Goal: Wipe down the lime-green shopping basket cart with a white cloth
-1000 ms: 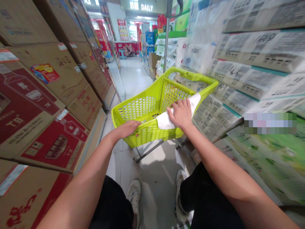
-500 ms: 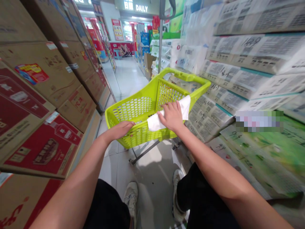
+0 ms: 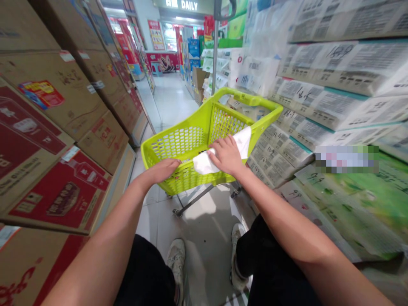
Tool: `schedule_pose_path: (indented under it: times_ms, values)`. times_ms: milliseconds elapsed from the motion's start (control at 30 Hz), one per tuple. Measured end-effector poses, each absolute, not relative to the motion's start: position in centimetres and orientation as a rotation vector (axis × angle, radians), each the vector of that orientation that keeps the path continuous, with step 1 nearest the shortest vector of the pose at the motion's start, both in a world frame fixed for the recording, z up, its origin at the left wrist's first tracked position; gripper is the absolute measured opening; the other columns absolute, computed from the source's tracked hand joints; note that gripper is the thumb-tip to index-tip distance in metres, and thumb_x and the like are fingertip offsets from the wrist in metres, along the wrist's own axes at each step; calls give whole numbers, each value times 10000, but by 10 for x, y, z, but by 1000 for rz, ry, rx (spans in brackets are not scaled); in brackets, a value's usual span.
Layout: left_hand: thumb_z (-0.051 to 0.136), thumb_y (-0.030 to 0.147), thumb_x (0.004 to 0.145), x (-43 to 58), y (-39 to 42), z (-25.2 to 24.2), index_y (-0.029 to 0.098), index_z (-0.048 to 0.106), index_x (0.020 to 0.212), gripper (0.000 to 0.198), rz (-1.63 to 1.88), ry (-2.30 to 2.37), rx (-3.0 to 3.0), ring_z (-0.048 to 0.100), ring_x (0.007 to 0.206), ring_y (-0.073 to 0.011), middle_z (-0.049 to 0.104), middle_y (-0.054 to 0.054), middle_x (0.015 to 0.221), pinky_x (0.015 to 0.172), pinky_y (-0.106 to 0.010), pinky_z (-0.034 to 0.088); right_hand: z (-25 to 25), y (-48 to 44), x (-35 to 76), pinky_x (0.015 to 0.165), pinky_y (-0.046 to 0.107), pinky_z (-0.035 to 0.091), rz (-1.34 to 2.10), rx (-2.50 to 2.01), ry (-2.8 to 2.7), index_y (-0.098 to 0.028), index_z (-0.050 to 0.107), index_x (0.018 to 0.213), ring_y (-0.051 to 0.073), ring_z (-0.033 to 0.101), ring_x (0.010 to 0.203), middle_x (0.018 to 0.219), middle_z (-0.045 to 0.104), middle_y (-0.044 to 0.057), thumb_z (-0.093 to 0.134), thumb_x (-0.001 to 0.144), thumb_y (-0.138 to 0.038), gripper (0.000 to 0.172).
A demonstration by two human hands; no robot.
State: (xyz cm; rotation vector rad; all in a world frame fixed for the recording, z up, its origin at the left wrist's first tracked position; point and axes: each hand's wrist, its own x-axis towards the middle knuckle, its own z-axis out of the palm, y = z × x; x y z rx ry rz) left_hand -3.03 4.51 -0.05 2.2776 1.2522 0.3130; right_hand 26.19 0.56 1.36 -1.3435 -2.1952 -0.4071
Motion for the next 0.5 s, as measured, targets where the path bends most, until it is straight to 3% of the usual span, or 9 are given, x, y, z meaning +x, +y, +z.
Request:
schedule_pose_path:
  times_ms: [133, 367, 500]
  values:
    - [289, 488, 949, -32, 40, 9, 206, 643, 843, 466, 285, 1225, 2244, 678, 989, -278, 751, -93, 1040, 961, -408, 519, 9, -11, 239, 1138, 485, 353, -266, -1021, -2447, -185, 627, 1387, 306, 525, 1162, 1269, 669, 129, 411, 1064, -565, 543]
    - [293, 512, 954, -31, 39, 6, 218, 590, 765, 458, 292, 1316, 2241, 663, 903, -271, 726, -80, 931, 878, -401, 534, 20, 20, 290, 1234, 551, 225, -520, -1499, -2011, -189, 724, 1140, 331, 523, 1169, 1157, 663, 144, 379, 1070, -470, 451]
    - [304, 492, 952, -27, 36, 5, 209, 632, 791, 462, 314, 1295, 2252, 664, 922, -266, 738, -85, 944, 877, -387, 540, 8, 2, 258, 1220, 575, 236, -373, -1288, -2208, -195, 692, 1260, 333, 509, 1206, 1248, 662, 147, 377, 1073, -495, 473]
